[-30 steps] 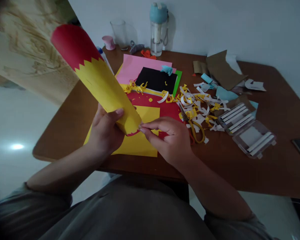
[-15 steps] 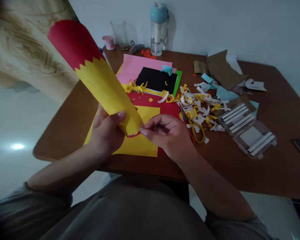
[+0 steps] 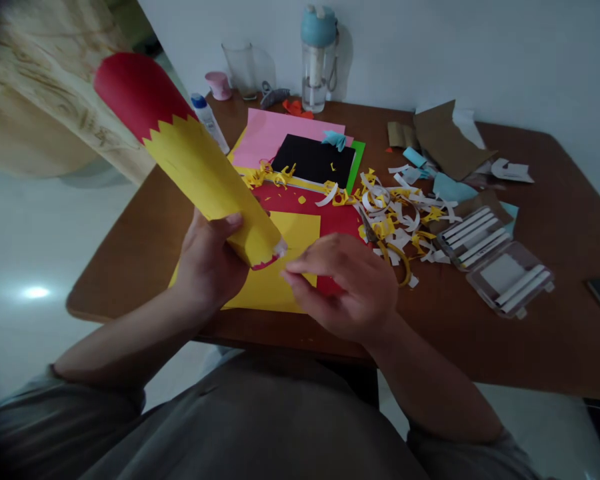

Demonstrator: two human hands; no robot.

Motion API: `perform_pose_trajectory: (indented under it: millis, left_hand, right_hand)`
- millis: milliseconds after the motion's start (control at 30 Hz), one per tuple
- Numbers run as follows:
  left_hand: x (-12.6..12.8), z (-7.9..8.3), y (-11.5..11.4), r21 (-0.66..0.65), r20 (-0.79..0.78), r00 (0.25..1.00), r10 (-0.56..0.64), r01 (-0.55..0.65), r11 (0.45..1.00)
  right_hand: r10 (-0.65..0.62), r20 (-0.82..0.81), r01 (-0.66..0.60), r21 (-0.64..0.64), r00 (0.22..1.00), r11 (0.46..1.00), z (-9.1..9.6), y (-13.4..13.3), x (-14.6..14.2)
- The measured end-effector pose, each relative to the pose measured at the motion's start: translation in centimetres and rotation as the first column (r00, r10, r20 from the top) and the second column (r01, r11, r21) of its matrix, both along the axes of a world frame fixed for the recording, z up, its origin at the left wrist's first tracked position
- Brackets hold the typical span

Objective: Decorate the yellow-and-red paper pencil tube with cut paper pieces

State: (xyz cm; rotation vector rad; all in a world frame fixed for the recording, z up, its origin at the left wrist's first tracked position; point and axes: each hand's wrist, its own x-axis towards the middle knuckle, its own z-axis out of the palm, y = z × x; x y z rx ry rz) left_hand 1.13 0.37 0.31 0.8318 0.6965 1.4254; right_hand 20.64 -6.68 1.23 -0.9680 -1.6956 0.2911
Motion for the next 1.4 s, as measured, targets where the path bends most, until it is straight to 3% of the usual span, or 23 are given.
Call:
perform_pose_trajectory:
  millis: [67, 200, 367, 633, 833, 1133, 1400]
  left_hand:
    - [-0.1, 0.0, 0.1, 0.004, 0.027, 0.999, -0.017, 0.017, 1.000]
    - [-0.1, 0.1, -0.1, -0.031, 0.096, 0.995, -0.029, 0.032, 0.999]
    - [0.0, 0.4, -0.2, -0.055, 0.088, 0.995, -0.055, 0.060, 0.997]
    - [-0.1, -0.1, -0.1, -0.052, 0.085, 0.995, -0.052, 0.057, 0.997]
    - [-0.1, 0.1, 0.0, -0.064, 0.073, 0.997, -0.022, 0.026, 0.998]
    - [0.0, 0.1, -0.1, -0.051, 0.080, 0.997, -0.013, 0.017, 0.999]
    - [0.1, 0.2, -0.1, -0.043, 0.080, 0.996, -0.036, 0.040, 0.998]
  right_hand:
    - [-0.033, 0.036, 0.030, 0.079, 0.999, 0.996, 0.2, 0.0, 0.2]
    - [-0.122, 0.077, 0.123, -0.002, 0.990, 0.992, 0.6, 0.6, 0.0]
    - [0.018, 0.147, -0.006, -0.078, 0.989, 0.997, 0.8, 0.8, -0.4]
    - [0.046, 0.044, -0.041, -0.102, 0.998, 0.994, 0.8, 0.1, -0.3]
    - [-0.091, 0.017, 0.092, -0.139, 0.996, 0.986, 0.2, -0.1, -0.6]
    - [-0.055, 0.106, 0.063, -0.083, 0.993, 0.995, 0.5, -0.2, -0.6]
    - [0.052, 0.139, -0.054, 0.007, 0.989, 0.999, 0.9, 0.2, -0.5]
